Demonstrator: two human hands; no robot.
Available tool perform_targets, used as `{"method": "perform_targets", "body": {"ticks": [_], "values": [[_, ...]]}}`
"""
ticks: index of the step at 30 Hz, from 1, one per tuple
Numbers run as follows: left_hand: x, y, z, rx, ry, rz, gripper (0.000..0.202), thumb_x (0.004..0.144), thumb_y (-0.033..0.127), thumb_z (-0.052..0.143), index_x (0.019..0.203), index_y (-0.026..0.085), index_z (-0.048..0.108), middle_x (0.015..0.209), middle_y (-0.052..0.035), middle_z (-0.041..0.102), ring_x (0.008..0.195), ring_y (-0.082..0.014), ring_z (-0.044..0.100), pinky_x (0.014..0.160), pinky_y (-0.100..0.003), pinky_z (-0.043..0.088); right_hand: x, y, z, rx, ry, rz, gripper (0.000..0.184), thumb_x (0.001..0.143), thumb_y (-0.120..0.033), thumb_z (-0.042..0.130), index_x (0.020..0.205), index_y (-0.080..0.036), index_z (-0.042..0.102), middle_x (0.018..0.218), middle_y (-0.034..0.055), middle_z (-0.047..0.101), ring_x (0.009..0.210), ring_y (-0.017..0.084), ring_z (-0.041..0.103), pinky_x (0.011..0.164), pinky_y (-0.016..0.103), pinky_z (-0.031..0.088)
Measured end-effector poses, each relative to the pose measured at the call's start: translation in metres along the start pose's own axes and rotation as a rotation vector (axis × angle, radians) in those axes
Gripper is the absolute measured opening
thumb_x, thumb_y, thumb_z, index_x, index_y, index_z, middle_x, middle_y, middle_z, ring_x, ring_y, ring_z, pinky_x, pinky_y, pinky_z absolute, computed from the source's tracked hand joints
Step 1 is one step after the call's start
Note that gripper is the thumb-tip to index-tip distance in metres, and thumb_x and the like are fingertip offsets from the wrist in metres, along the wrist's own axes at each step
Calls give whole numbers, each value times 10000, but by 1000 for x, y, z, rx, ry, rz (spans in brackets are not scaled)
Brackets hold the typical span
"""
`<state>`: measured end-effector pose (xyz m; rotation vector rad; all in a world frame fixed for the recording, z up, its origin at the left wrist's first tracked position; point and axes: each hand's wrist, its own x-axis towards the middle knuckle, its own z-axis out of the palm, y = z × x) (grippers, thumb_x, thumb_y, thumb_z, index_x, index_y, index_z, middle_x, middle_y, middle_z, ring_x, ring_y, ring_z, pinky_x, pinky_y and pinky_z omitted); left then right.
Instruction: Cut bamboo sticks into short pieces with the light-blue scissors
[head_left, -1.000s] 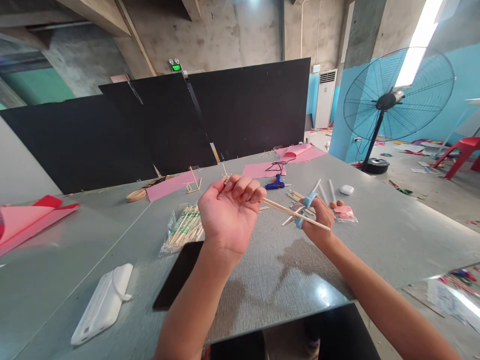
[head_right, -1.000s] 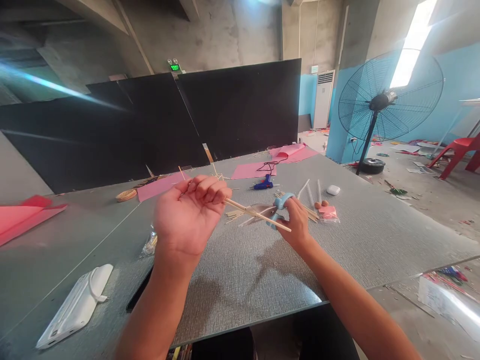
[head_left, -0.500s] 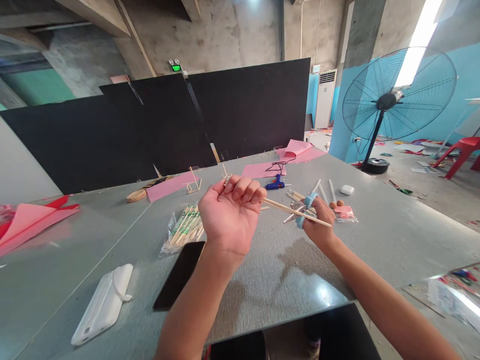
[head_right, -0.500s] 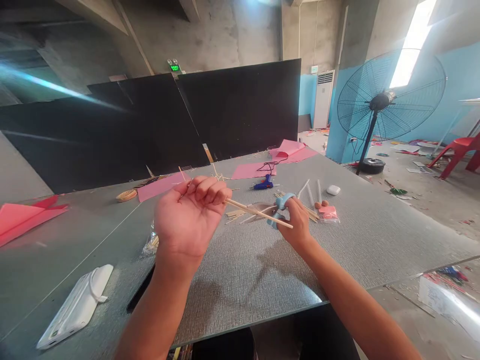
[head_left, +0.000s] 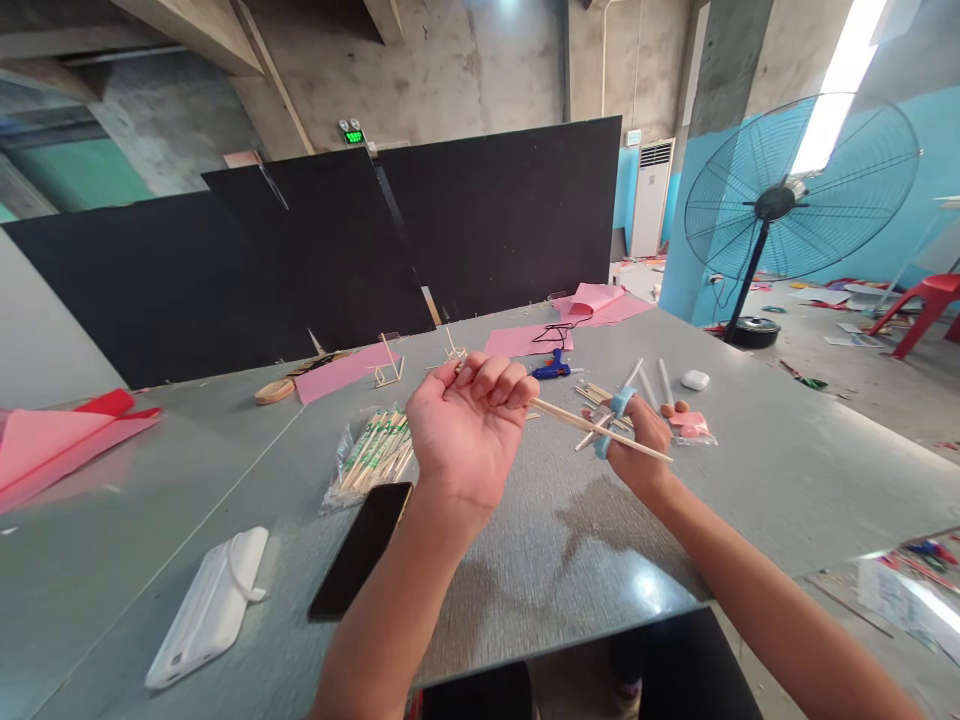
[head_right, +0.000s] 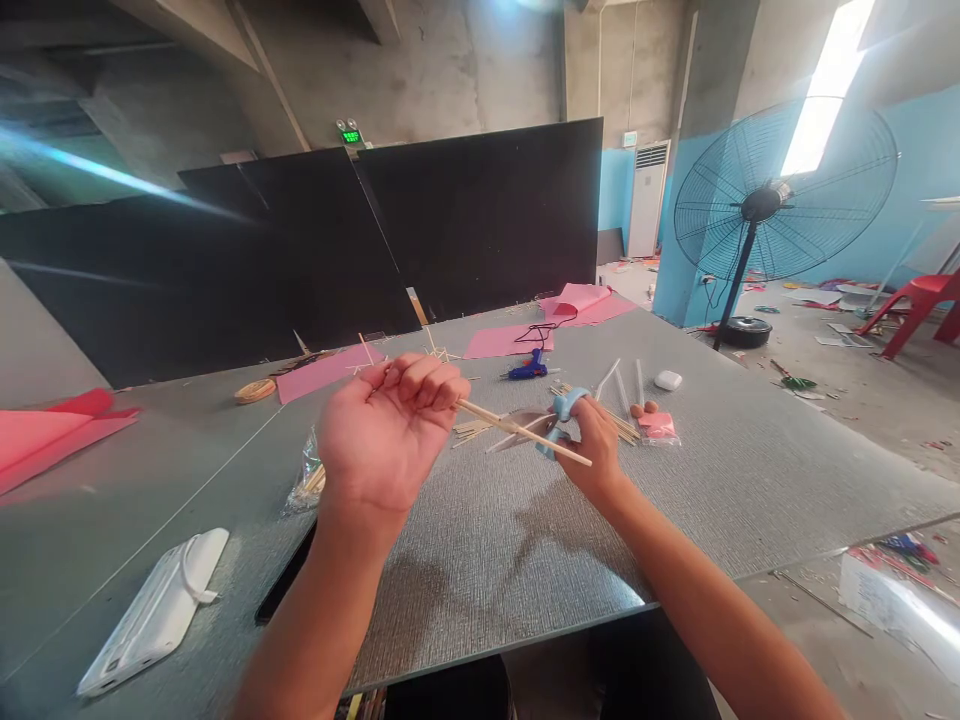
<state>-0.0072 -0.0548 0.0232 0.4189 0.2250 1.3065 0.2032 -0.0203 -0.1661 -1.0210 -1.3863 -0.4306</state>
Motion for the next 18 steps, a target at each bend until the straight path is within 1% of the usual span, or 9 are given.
{"method": "perform_targets", "body": {"ticks": [4,9,12,16,18], "values": [[1,0,1,-9,3,-4,290,1009,142,307,753,246,221,638,39,266,533,-121,295,518,-267,346,4,-6,-3,24,-7,-9,118,879,-140,690,894,-248,645,768,-12,673,644,178,613,623,303,471],[4,-1,1,-50,15,-56,295,1036,149,263,768,252,196,625,44,256,522,-115,279,504,-264,326,6,-10,-4,9,8,-8,143,855,-116,671,868,-248,620,731,-23,656,611,170,597,598,292,455],[5,-2,2,-65,38,-76,295,1048,156,242,775,252,185,621,48,244,514,-113,273,498,-260,316,6,-10,-4,12,10,4,138,855,-119,666,871,-250,627,737,-18,672,622,178,616,607,299,470],[3,-4,3,-61,28,-84,299,1050,162,237,770,251,182,615,46,243,513,-115,270,495,-261,317,6,-12,-7,30,-11,29,127,866,-125,666,873,-249,640,787,-6,727,659,183,658,652,310,506],[2,-4,4,-62,25,-90,301,1048,159,238,767,251,183,614,45,242,512,-116,273,494,-259,319,6,-14,-8,31,-14,34,110,877,-142,677,864,-247,645,776,-7,729,644,179,657,657,314,515]]}}
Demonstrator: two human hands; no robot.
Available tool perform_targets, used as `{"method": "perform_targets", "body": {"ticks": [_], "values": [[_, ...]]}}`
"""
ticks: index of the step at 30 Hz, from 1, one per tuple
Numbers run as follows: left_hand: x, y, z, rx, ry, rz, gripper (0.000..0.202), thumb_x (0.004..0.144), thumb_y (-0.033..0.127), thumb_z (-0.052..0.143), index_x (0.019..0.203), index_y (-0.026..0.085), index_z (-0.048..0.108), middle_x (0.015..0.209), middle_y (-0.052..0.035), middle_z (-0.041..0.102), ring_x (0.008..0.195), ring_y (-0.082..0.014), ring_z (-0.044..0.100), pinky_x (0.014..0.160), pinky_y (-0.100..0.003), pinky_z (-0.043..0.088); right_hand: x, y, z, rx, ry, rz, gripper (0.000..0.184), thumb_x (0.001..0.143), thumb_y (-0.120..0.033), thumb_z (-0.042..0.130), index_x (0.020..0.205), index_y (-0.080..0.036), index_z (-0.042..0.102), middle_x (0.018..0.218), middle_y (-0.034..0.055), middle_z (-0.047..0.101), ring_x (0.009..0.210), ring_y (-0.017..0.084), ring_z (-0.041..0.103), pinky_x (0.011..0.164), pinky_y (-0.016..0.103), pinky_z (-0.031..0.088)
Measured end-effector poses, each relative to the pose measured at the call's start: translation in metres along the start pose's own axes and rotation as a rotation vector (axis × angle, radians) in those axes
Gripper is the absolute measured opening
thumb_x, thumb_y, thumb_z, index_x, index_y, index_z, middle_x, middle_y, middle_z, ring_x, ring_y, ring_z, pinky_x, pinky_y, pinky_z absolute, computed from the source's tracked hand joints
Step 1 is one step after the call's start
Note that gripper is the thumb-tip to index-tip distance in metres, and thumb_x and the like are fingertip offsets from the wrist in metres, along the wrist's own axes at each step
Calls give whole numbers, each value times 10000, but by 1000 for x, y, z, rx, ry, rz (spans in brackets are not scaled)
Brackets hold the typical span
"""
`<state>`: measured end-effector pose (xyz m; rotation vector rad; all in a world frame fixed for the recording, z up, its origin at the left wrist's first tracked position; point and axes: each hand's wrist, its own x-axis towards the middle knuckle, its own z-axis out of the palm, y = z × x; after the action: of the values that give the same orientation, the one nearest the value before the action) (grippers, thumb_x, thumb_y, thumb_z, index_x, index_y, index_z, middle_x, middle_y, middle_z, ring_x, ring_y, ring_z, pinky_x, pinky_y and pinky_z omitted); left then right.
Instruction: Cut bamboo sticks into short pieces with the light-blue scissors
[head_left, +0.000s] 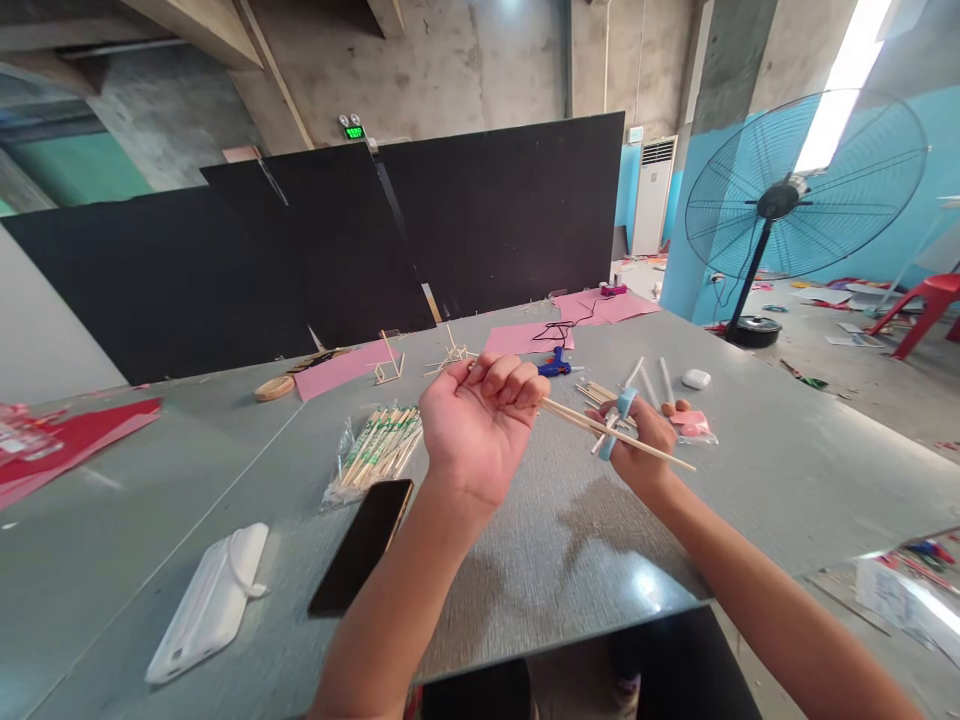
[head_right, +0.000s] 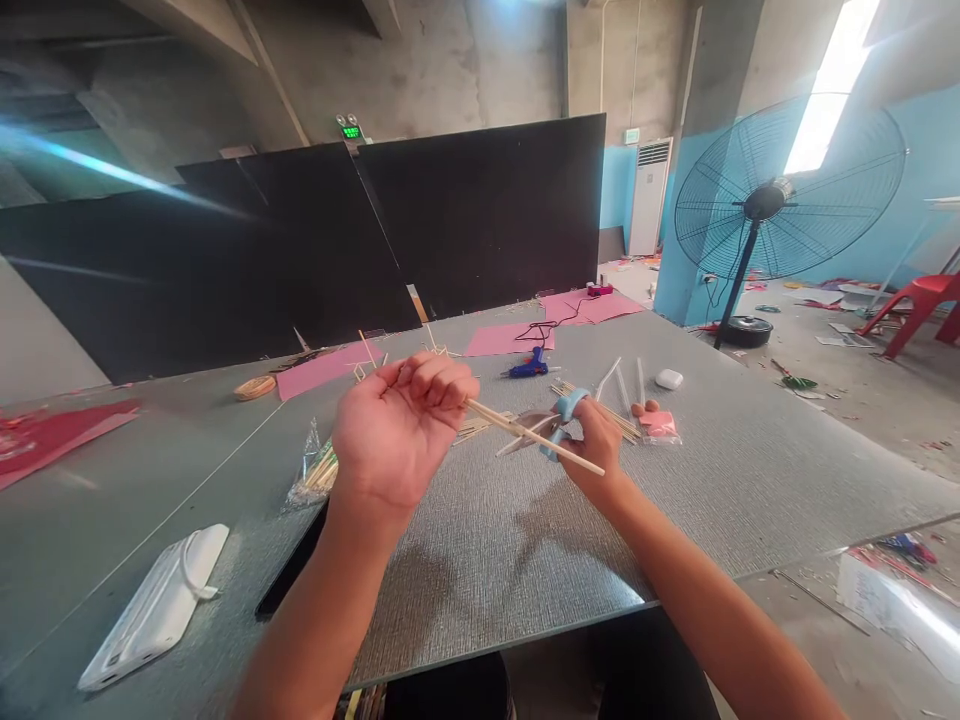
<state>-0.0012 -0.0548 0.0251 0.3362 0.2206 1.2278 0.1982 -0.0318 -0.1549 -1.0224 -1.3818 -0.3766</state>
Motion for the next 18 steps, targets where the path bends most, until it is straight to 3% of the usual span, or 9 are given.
{"method": "perform_targets", "body": {"ticks": [11,18], "values": [[0,-3,-1,-41,-18,-33,296,1050,167,238,777,257,168,602,45,256,498,-114,292,482,-256,338,1,-1,1,32,47,-39,70,916,-228,717,877,-248,662,716,-15,696,596,178,643,604,317,518],[6,-8,-6,-62,6,-19,309,1046,141,273,756,247,249,599,40,314,505,-107,352,505,-237,402,-5,2,4,78,9,87,112,884,-294,744,841,-240,656,695,-16,670,562,169,578,615,335,522]]}}
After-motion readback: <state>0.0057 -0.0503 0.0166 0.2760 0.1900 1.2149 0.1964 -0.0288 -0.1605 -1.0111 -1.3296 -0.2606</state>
